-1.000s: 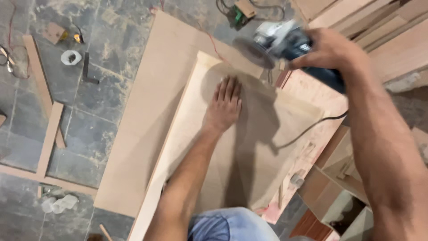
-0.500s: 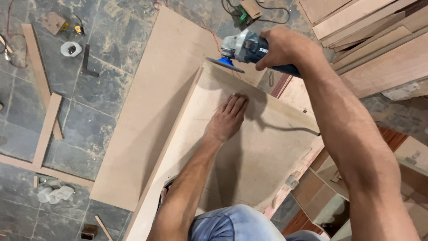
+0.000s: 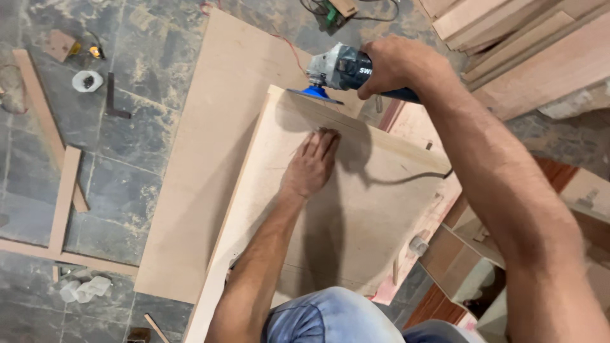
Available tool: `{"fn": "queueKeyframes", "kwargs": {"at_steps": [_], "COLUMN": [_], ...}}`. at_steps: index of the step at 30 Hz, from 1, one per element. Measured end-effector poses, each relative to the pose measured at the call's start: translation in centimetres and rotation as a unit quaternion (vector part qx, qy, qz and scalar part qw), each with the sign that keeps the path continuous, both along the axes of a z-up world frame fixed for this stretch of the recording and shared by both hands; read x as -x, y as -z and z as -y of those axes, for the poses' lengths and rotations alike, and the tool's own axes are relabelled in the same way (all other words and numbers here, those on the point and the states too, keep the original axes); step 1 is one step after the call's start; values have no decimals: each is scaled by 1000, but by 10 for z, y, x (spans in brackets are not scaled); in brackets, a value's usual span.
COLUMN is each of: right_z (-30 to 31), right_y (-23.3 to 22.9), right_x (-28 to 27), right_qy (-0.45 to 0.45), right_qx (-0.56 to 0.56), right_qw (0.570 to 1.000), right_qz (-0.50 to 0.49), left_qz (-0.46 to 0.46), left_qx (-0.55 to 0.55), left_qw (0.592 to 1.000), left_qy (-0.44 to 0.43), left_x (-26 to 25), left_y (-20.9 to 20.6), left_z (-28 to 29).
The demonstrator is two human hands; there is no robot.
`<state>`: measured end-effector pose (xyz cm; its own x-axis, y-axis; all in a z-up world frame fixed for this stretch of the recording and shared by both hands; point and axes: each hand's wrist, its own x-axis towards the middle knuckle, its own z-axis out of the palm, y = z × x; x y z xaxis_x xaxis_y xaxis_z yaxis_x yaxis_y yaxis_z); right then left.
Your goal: The person uses an angle grinder with a sanding disc to smooth the surface of a large wooden board. They move the tool across the board in sweeping motions, then flip the board over to sand the other side.
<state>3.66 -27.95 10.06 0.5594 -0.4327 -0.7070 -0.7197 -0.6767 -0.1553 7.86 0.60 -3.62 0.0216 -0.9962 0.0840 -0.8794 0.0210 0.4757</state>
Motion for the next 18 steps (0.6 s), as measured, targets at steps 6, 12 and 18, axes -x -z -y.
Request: {"fn": "queueKeyframes", "kwargs": {"at_steps": [6,12,18], "right_z": [11,23,24], "right_y": [-19,-33,-45], "right_x": [65,163,277], "right_qy": [-4,-4,25], "right_qx": [9,32,74], "right_qw": [996,983,957], "right_qz": [-86,-181,-279], "left_qz": [22,29,22], "left_qx": [21,23,39], "left_qw": [1000,999,999], "left_qy": [-7,-2,-9], "left_x": [-2,-10,-10], "left_y": [2,-3,-10], "left_z": [0,-1,3]}}
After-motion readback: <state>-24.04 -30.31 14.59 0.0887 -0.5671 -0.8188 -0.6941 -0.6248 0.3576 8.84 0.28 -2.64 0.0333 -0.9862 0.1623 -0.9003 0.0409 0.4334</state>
